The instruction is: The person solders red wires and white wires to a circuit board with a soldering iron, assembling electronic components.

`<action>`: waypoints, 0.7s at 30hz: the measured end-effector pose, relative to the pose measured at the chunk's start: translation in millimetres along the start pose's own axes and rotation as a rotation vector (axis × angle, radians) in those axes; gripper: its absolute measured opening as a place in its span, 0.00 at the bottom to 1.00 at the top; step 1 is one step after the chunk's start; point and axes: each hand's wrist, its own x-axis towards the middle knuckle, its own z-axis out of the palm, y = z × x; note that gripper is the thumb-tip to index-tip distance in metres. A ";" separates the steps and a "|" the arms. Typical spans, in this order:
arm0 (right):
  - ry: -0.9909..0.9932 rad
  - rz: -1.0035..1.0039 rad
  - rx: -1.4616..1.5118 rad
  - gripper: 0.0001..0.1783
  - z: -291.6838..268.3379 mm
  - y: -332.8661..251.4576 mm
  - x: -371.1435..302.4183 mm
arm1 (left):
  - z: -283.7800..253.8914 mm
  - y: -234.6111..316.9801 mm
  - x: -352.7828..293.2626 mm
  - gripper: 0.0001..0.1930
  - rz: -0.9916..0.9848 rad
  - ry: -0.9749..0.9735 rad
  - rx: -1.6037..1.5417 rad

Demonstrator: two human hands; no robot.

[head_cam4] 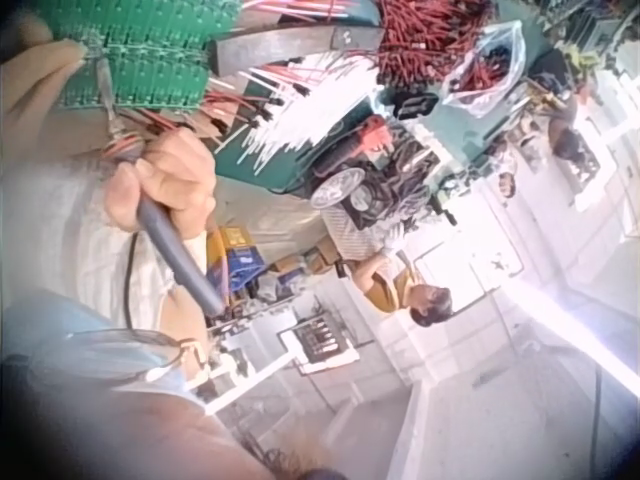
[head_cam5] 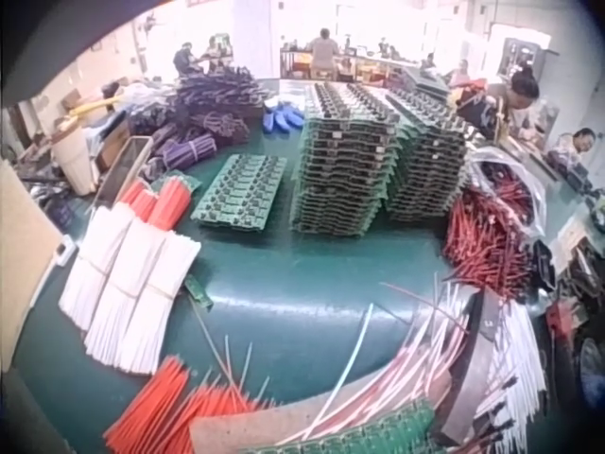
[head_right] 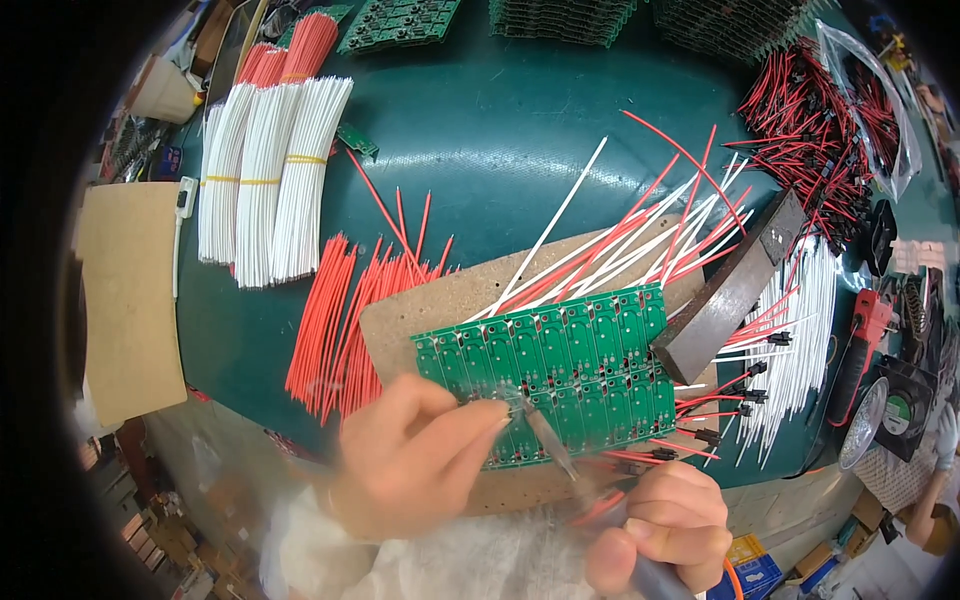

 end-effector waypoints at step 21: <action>0.095 0.051 0.047 0.14 -11.3 4.6 0.2 | -4.7 7.7 -2.4 0.09 -0.142 0.069 -0.170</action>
